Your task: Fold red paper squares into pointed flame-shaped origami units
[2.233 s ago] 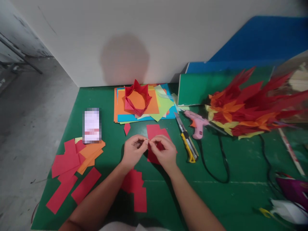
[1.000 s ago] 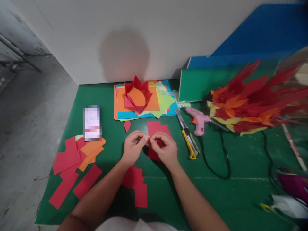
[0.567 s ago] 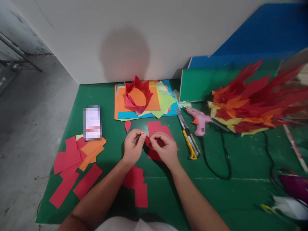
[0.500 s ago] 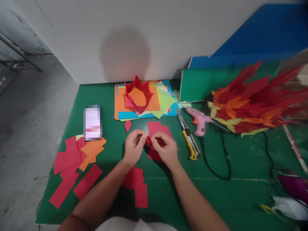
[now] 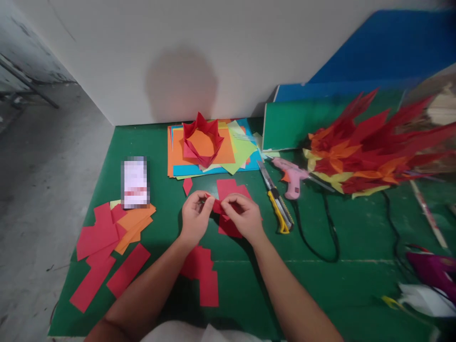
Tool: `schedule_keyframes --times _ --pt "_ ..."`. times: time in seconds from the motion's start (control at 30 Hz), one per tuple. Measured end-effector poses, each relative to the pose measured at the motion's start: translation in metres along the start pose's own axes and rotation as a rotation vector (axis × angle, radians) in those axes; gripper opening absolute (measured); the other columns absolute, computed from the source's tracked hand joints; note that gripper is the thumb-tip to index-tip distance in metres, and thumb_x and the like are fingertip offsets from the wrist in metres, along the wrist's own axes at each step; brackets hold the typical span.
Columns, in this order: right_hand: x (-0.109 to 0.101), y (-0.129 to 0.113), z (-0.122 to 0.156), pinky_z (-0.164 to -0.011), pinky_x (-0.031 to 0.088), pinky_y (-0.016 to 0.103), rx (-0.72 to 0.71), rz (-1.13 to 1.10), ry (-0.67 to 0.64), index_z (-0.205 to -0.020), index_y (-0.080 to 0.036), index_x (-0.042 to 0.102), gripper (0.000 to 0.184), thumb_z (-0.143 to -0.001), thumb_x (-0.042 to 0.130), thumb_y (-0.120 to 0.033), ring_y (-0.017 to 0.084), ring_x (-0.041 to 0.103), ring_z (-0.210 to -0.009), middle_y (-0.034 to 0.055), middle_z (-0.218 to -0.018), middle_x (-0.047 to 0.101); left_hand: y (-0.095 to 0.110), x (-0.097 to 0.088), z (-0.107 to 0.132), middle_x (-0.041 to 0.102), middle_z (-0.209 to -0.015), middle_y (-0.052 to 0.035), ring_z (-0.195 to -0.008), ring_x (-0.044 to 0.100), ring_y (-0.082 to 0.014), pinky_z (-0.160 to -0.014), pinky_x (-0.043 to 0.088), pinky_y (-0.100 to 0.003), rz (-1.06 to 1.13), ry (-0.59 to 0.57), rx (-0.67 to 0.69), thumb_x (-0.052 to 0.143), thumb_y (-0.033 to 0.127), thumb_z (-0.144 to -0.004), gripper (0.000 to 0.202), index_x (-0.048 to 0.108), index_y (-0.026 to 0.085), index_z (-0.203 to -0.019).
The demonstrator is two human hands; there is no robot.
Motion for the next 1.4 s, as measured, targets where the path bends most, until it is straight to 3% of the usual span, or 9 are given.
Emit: schedule_keyframes --times 0.2,0.37,0.6,0.87,1.0,1.17,1.4 --pt "0.002 0.003 -0.003 -0.063 0.049 0.027 -0.017 -0.021 -0.023 -0.068 -0.020 0.061 0.016 -0.080 0.062 -0.029 0.015 0.059 -0.063 0.0009 -0.067 0.065 0.000 0.003 0.002 0.060 -0.078 -0.0013 -0.072 0.058 -0.0109 -0.067 0.048 -0.022 -0.040 -0.023 0.032 0.058 0.042 -0.085 0.024 0.054 0.018 -0.084" --pt "0.003 0.006 -0.005 -0.059 0.049 0.027 -0.003 -0.036 -0.031 -0.068 -0.020 0.063 0.020 -0.080 0.063 -0.035 0.015 0.058 -0.059 0.0008 -0.064 0.064 0.002 -0.001 0.002 0.060 -0.077 -0.0007 -0.071 0.058 -0.0114 -0.067 0.048 -0.023 0.000 0.023 0.059 0.061 0.044 -0.083 0.028 0.050 0.019 -0.078" --pt "0.005 0.002 -0.007 -0.064 0.050 0.029 -0.034 -0.019 -0.084 -0.070 -0.021 0.063 0.019 -0.083 0.060 -0.034 0.016 0.060 -0.065 0.0022 -0.069 0.066 0.003 -0.003 0.002 0.060 -0.072 -0.0013 -0.069 0.057 -0.0124 -0.065 0.047 -0.024 -0.088 -0.022 0.039 0.047 0.045 -0.091 0.033 0.057 0.018 -0.076" --pt "0.003 -0.001 -0.005 -0.063 0.048 0.029 -0.065 0.004 -0.107 -0.067 -0.020 0.060 0.020 -0.082 0.061 -0.033 0.015 0.058 -0.063 0.0008 -0.066 0.062 0.009 -0.005 0.007 0.063 -0.075 -0.0019 -0.071 0.060 -0.0130 -0.071 0.048 -0.027 -0.043 0.073 0.097 0.045 0.043 -0.093 0.031 0.057 0.018 -0.077" --pt "-0.003 -0.004 -0.005 -0.062 0.047 0.029 -0.104 0.011 -0.108 -0.066 -0.020 0.058 0.022 -0.084 0.059 -0.034 0.015 0.057 -0.063 0.0009 -0.066 0.061 0.005 0.000 0.006 0.061 -0.073 -0.0007 -0.069 0.058 -0.0117 -0.068 0.048 -0.025 -0.025 0.038 0.058 0.048 0.043 -0.091 0.030 0.055 0.018 -0.076" --pt "-0.006 -0.005 -0.006 -0.060 0.046 0.029 -0.123 -0.017 -0.137 -0.066 -0.020 0.057 0.024 -0.084 0.059 -0.035 0.014 0.055 -0.060 0.0002 -0.064 0.058 0.000 0.002 0.003 0.057 -0.070 0.0013 -0.064 0.055 -0.0098 -0.060 0.046 -0.021 0.015 0.028 0.025 0.064 0.045 -0.080 0.028 0.054 0.018 -0.076" --pt "-0.008 0.004 -0.007 -0.058 0.046 0.028 -0.032 -0.104 -0.095 -0.063 -0.021 0.057 0.028 -0.081 0.061 -0.042 0.014 0.054 -0.059 -0.0006 -0.063 0.058 0.008 0.000 0.003 0.059 -0.072 0.0004 -0.066 0.058 -0.0099 -0.061 0.048 -0.021 0.037 0.059 0.075 0.067 0.037 -0.078 0.025 0.052 0.018 -0.073"
Point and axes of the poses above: each hand's wrist, its own z-axis away from the middle knuckle, its own x-axis out of the palm, y = z × x, the point moved 8 cm from there along -z, towards the middle knuckle
